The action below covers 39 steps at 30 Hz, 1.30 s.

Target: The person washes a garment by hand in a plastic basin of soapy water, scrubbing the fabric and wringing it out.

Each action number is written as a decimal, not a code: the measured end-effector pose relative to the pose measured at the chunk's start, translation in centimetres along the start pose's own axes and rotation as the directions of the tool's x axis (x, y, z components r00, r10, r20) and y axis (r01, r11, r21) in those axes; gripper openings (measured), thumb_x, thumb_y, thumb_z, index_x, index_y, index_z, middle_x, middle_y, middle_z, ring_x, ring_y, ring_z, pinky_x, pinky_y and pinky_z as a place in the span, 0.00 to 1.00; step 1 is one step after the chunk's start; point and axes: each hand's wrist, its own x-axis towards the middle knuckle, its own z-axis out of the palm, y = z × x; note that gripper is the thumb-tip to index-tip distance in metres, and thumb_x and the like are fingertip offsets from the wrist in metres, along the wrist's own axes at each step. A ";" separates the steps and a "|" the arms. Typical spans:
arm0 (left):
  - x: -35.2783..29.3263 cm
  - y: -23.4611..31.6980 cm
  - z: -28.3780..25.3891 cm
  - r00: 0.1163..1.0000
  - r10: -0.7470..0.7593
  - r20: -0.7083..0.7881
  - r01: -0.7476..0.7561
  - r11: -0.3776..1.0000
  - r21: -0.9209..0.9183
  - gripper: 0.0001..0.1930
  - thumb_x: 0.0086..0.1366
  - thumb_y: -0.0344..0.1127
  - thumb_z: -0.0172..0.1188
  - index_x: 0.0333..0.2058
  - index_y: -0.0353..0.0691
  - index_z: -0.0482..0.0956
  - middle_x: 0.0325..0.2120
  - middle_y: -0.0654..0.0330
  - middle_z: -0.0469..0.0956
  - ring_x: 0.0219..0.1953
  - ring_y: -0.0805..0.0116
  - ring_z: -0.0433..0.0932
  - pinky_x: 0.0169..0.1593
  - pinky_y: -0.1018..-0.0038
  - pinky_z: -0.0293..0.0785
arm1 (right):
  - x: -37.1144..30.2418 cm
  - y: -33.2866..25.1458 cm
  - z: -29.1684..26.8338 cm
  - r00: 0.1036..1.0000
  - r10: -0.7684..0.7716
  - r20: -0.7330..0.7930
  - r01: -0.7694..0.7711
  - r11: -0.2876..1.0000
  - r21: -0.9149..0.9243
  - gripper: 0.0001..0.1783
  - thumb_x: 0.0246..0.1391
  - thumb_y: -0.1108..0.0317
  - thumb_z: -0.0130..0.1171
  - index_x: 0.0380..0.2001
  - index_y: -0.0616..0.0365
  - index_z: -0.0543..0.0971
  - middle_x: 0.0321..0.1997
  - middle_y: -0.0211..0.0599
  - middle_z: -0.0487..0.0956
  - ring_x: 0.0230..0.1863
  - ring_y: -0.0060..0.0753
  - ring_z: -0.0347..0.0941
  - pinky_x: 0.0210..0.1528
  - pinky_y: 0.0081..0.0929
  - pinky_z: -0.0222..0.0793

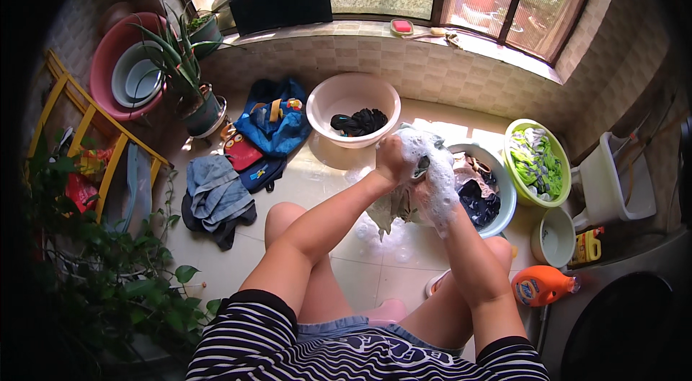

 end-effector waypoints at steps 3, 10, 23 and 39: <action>-1.3 4.4 2.8 0.949 0.312 -0.042 -0.313 0.950 -0.009 0.07 0.46 0.36 0.54 0.22 0.41 0.77 0.20 0.52 0.75 0.23 0.54 0.75 0.30 0.66 0.71 | 5.1 0.1 -9.8 0.942 0.030 0.333 -0.085 0.985 0.152 0.10 0.55 0.65 0.43 0.35 0.57 0.71 0.32 0.29 0.70 0.32 0.24 0.67 0.34 0.18 0.67; 0.8 -3.6 0.3 0.925 -0.357 0.131 0.380 0.882 -0.278 0.14 0.53 0.48 0.54 0.29 0.43 0.78 0.22 0.55 0.76 0.24 0.66 0.74 0.34 0.70 0.70 | 0.4 0.1 -0.5 0.992 -0.106 0.069 0.108 0.994 -0.026 0.08 0.47 0.74 0.51 0.33 0.61 0.72 0.31 0.29 0.71 0.32 0.22 0.67 0.33 0.18 0.67; 2.6 -1.4 -2.0 0.799 -0.267 0.538 0.596 0.238 -0.767 0.32 0.57 0.28 0.52 0.58 0.44 0.47 0.48 0.60 0.64 0.47 0.65 0.68 0.49 0.69 0.68 | -2.2 -1.0 0.0 0.953 -0.077 0.293 0.302 0.274 -0.913 0.22 0.51 0.56 0.51 0.44 0.60 0.68 0.37 0.34 0.73 0.37 0.26 0.67 0.42 0.25 0.64; 2.7 -0.2 -1.8 0.943 -0.192 0.270 0.329 0.448 -0.831 0.11 0.58 0.28 0.54 0.40 0.41 0.69 0.34 0.64 0.72 0.36 0.74 0.72 0.41 0.78 0.70 | 0.7 -2.1 -0.9 0.994 -0.067 0.092 0.072 0.996 -0.048 0.17 0.59 0.63 0.39 0.47 0.62 0.65 0.44 0.41 0.71 0.44 0.32 0.69 0.48 0.30 0.66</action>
